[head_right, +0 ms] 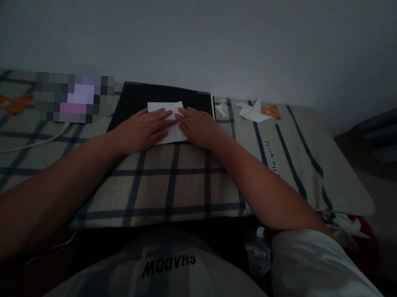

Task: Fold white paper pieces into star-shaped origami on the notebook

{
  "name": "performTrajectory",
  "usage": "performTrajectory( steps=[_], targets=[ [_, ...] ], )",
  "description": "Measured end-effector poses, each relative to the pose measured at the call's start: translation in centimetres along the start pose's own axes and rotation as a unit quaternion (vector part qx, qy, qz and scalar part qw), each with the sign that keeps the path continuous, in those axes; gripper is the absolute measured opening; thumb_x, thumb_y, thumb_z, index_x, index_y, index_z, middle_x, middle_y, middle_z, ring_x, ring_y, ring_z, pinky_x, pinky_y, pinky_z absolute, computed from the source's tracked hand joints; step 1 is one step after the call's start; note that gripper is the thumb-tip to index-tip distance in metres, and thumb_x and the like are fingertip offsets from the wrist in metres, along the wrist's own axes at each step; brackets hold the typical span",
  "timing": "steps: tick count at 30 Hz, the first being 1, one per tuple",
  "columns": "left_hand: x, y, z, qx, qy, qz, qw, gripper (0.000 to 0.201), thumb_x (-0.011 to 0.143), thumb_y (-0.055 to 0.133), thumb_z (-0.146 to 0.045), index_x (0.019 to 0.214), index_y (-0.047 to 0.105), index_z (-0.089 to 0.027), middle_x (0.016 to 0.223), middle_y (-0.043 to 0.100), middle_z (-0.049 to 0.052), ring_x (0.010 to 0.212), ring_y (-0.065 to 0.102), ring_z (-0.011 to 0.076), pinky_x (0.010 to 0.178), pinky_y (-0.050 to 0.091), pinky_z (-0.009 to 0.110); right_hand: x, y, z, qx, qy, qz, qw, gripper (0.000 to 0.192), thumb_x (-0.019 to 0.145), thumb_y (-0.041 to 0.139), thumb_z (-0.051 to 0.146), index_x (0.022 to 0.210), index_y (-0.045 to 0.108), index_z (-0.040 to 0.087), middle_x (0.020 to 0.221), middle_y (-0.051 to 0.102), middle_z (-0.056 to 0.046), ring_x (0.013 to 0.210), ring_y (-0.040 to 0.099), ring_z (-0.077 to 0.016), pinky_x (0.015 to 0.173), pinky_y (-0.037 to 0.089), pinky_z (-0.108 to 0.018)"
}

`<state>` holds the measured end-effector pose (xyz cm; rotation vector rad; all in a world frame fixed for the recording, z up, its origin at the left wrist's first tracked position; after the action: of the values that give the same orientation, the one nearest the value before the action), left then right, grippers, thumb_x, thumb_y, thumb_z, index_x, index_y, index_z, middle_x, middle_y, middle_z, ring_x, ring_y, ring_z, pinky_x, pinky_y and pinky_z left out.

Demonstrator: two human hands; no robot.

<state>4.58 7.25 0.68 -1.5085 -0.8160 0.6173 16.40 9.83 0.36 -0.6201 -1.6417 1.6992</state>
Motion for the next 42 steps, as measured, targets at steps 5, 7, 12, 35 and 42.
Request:
performTrajectory(
  steps=[5, 7, 12, 35, 42],
  targets=[
    [0.1, 0.3, 0.1, 0.011, 0.002, 0.013, 1.0, 0.059, 0.114, 0.033, -0.041, 0.168, 0.05, -0.024, 0.177, 0.043, 0.012, 0.166, 0.038, 0.0313, 0.135, 0.029, 0.058, 0.1, 0.1, 0.1, 0.001, 0.005, 0.013, 1.0, 0.059, 0.114, 0.033, 0.034, 0.165, 0.053, 0.013, 0.174, 0.047, -0.014, 0.16, 0.046, -0.0349, 0.13, 0.041, -0.058],
    [0.1, 0.4, 0.1, 0.012, 0.0, 0.017, 1.0, 0.059, 0.114, 0.032, -0.042, 0.168, 0.049, -0.024, 0.178, 0.042, 0.012, 0.167, 0.037, 0.0303, 0.135, 0.028, 0.058, 0.1, 0.1, 0.0, -0.006, 0.008, 0.017, 1.0, 0.058, 0.114, 0.033, 0.034, 0.165, 0.052, 0.012, 0.174, 0.048, -0.014, 0.16, 0.047, -0.0345, 0.13, 0.041, -0.056],
    [0.0, 0.2, -0.1, 0.006, -0.002, 0.014, 1.0, 0.058, 0.114, 0.034, -0.039, 0.169, 0.048, -0.024, 0.179, 0.039, 0.01, 0.168, 0.033, 0.0313, 0.136, 0.025, 0.06, 0.1, -0.1, 0.2, -0.012, -0.005, 0.005, 1.0, 0.056, 0.115, 0.034, 0.033, 0.163, 0.055, 0.014, 0.173, 0.05, -0.013, 0.159, 0.049, -0.0338, 0.129, 0.041, -0.055],
    [0.1, 0.3, 0.0, 0.019, 0.005, 0.027, 0.999, 0.059, 0.114, 0.034, -0.038, 0.172, 0.043, -0.027, 0.179, 0.041, 0.007, 0.168, 0.033, 0.0324, 0.134, 0.027, 0.06, 0.4, 0.0, -0.2, 0.003, -0.007, -0.009, 1.0, 0.053, 0.114, 0.039, 0.031, 0.16, 0.06, 0.014, 0.17, 0.054, -0.013, 0.157, 0.051, -0.0312, 0.132, 0.039, -0.052],
    [0.4, -0.1, -0.2, 0.021, 0.008, 0.023, 0.999, 0.058, 0.112, 0.04, -0.035, 0.169, 0.049, -0.027, 0.176, 0.046, 0.008, 0.165, 0.039, 0.0344, 0.132, 0.033, 0.058, 0.4, 0.4, -1.0, 0.018, -0.018, 0.005, 1.0, 0.054, 0.115, 0.037, 0.036, 0.163, 0.056, 0.02, 0.173, 0.051, -0.01, 0.159, 0.048, -0.0312, 0.13, 0.04, -0.055]
  ],
)
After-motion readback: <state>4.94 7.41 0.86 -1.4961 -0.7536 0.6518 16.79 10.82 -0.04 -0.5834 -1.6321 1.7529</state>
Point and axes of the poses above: each hand's wrist, its own x-axis towards the middle knuckle, its own y-axis out of the palm, z = x × y, the point moved 10 cm from there along x, towards the middle knuckle
